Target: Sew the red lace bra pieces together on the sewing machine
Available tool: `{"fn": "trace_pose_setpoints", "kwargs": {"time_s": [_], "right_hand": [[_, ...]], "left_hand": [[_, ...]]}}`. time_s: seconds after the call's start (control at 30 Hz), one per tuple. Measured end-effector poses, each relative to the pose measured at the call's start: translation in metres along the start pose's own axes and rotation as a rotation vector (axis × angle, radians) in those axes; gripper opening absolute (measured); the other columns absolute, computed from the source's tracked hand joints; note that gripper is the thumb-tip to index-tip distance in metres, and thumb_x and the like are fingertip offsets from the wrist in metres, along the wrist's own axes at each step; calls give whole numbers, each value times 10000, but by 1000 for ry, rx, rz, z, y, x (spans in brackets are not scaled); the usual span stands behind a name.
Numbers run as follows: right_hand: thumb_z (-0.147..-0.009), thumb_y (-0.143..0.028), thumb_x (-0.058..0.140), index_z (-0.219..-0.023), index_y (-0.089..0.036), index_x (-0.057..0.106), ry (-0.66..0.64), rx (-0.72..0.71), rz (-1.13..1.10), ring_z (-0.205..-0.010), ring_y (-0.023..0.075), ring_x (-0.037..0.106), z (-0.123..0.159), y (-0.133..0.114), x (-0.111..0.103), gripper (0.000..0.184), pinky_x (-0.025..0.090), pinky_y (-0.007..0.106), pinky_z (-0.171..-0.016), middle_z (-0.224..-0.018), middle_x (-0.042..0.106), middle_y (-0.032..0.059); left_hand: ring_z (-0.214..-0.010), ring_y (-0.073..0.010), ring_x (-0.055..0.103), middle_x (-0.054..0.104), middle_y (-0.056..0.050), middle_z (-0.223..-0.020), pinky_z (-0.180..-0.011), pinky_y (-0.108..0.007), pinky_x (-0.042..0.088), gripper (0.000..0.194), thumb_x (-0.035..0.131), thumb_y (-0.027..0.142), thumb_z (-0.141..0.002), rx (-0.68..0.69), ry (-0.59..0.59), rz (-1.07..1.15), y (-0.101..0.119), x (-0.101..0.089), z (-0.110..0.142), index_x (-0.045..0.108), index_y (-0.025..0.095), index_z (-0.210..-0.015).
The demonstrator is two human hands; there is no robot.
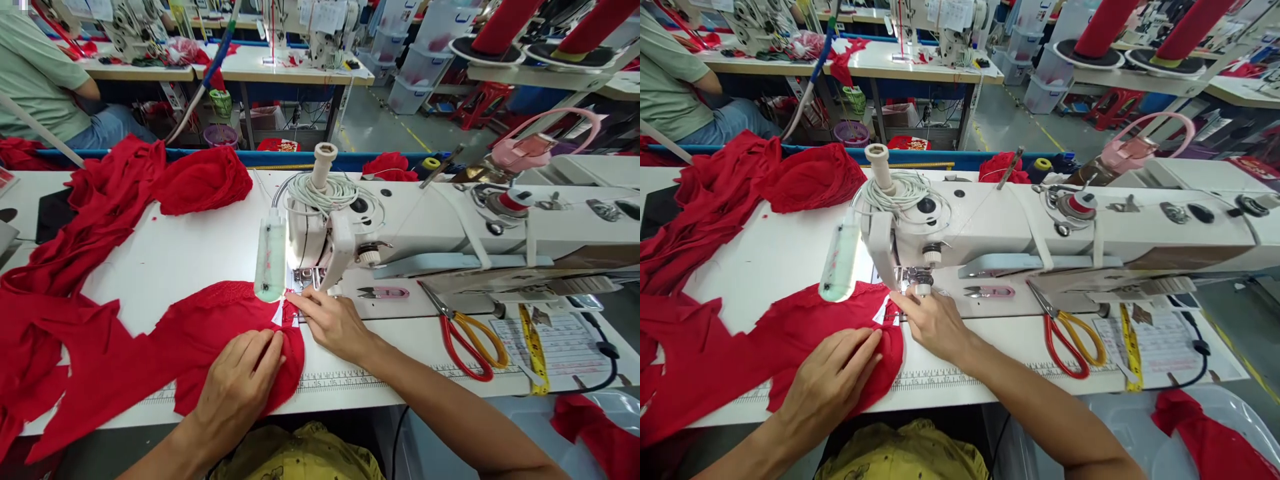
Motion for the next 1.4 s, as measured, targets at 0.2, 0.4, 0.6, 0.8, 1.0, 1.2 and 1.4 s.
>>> {"fn": "trace_pose_setpoints", "kwargs": {"time_s": [0.2, 0.4, 0.6, 0.8, 1.0, 1.2, 1.4], "right_hand": [[-832, 1, 440, -1310, -232, 604, -21, 5, 38, -764, 181, 568, -1, -1, 2, 556, 409, 273, -579, -1051, 674, 70], [-995, -221, 475, -1063, -177, 619, 81, 67, -189, -809, 175, 607, 13, -18, -19, 165, 457, 273, -723, -889, 662, 58], [-903, -382, 654, -926, -186, 576, -140, 89, -8, -777, 199, 575, 18, -45, -8, 212, 404, 288, -612, -895, 622, 52], [-912, -116, 520, -920, -188, 582, -161, 126, -54, -750, 161, 570, 21, -41, -6, 95, 399, 280, -634, -881, 623, 31], [-1005, -198, 470, -1068, -187, 629, -15, 77, -209, -821, 163, 610, 30, -37, -13, 171, 459, 273, -707, -936, 660, 47], [-991, -165, 473, -1013, -194, 658, 126, 133, -376, -779, 141, 620, 27, -28, -18, 188, 476, 248, -705, -886, 667, 36], [-950, -122, 462, -950, -185, 646, 218, 158, -164, -738, 146, 595, 31, -26, -21, 194, 441, 249, -660, -835, 639, 31]], "left_hand": [[-998, -301, 595, 676, -155, -1107, -906, -450, 445, 383, 492, -28, -886, 26, 27, -121, 0, -8, 1, 620, 114, -1219], [-905, -253, 576, 660, -127, -1019, -820, -386, 457, 269, 507, 84, -948, -107, -65, 18, -27, 3, -1, 587, 93, -1205], [-759, -217, 507, 591, -73, -851, -685, -343, 411, 329, 329, 12, -947, 7, -211, 29, -36, 18, -16, 588, 111, -1123], [-691, -200, 453, 537, -50, -805, -631, -332, 386, 220, 467, 221, -985, 199, -159, 47, -38, 22, -28, 592, 140, -1146], [-1067, -231, 586, 666, -116, -1112, -905, -394, 462, 192, 512, 54, -949, 399, 109, 95, -29, 6, -20, 620, 143, -1080], [-1023, -179, 610, 680, -82, -1081, -925, -374, 511, 350, 482, 51, -965, 285, 30, 217, -40, 20, -22, 548, 172, -1286], [-1050, -202, 585, 663, -71, -1059, -977, -390, 456, 309, 570, 30, -902, 311, 179, 7, -32, -3, -13, 653, 217, -1133]]}}
Point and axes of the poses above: each hand's wrist, its own z-axis away from the middle knuckle, its own x-axis out of the palm, y = z × x, the point moved 7 cm from there along -z, towards the middle knuckle
